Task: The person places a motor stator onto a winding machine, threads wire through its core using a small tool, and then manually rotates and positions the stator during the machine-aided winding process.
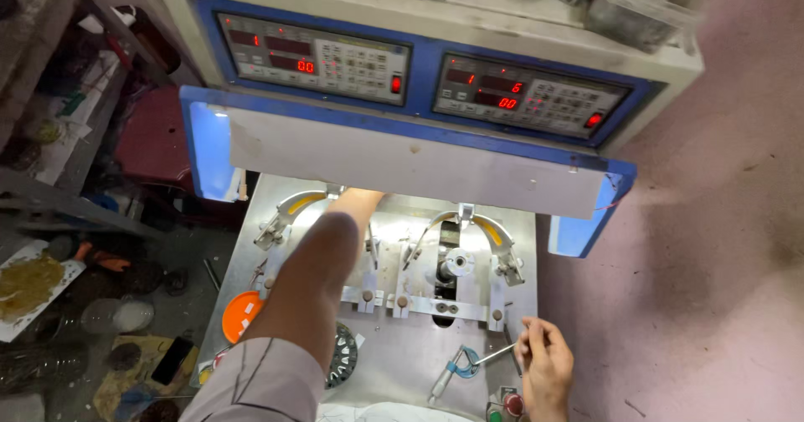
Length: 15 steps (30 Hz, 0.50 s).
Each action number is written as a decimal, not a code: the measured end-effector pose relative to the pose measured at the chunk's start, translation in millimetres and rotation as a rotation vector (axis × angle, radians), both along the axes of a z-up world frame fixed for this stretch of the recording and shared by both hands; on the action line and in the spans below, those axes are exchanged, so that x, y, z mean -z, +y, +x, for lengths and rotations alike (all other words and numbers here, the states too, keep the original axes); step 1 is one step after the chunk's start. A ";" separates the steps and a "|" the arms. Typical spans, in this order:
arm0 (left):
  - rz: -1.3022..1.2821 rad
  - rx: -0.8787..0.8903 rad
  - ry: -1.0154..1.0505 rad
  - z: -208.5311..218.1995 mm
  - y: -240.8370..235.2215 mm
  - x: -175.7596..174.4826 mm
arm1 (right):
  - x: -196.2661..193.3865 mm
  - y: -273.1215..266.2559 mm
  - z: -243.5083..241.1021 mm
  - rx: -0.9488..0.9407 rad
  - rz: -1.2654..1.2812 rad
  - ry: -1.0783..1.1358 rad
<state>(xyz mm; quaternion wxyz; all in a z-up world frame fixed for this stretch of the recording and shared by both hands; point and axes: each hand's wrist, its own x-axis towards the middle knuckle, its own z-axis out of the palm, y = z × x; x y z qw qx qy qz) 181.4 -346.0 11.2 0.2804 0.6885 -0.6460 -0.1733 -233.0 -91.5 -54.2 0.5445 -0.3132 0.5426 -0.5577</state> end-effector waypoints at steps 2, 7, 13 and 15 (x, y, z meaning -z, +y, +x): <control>-0.012 0.040 -0.003 0.6 -2.1 3.3 | 1.5 37.7 -4.1 -0.010 0.076 -0.014; -0.036 0.148 -0.043 -4.7 -11.0 20.0 | 1.8 82.3 4.8 -0.067 0.149 0.096; -0.045 0.286 -0.163 -8.3 -5.0 19.0 | -27.1 106.5 47.1 -0.079 0.173 0.101; -0.010 0.389 -0.269 -11.8 -0.9 23.5 | -33.2 114.8 58.7 -0.092 0.186 0.121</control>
